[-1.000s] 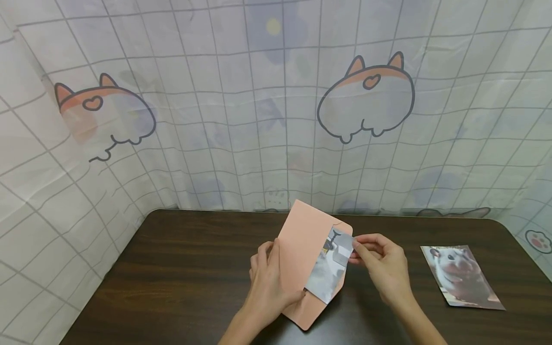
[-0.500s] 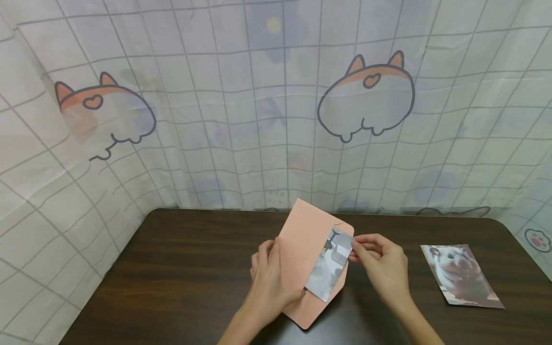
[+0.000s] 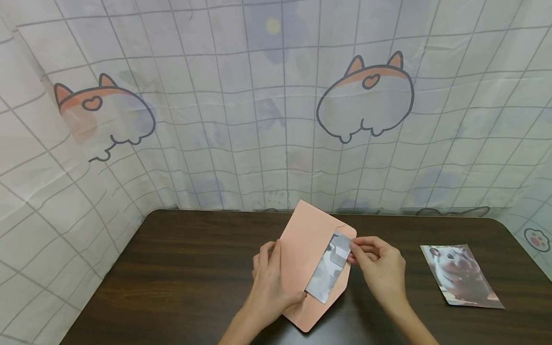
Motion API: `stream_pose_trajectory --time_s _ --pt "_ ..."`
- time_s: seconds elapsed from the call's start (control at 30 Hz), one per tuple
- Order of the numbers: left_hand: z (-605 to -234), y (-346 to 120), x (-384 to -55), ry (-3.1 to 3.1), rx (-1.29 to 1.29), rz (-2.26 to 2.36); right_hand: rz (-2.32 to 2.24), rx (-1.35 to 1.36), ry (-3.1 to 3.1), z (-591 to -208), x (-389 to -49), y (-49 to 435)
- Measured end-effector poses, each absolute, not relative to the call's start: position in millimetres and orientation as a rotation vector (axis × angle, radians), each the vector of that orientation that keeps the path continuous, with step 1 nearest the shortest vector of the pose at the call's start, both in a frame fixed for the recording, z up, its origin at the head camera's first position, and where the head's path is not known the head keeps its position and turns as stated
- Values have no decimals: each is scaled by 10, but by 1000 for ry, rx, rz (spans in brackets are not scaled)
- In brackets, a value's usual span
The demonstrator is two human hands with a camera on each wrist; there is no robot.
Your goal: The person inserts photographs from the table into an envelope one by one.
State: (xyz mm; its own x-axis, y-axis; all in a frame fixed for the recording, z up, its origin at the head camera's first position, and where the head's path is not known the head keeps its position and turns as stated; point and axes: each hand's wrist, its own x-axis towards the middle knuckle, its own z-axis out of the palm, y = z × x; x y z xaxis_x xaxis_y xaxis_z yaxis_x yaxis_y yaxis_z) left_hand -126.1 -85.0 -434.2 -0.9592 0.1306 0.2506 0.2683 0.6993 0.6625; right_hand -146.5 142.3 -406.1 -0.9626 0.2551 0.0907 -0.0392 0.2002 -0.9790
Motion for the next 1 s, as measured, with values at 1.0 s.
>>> stream_pose_trajectory --time_s 1.0 --pt "-4302 -786 -1189 -2702 -355 -1229 1932 -258 -2201 -4070 -1470 1391"
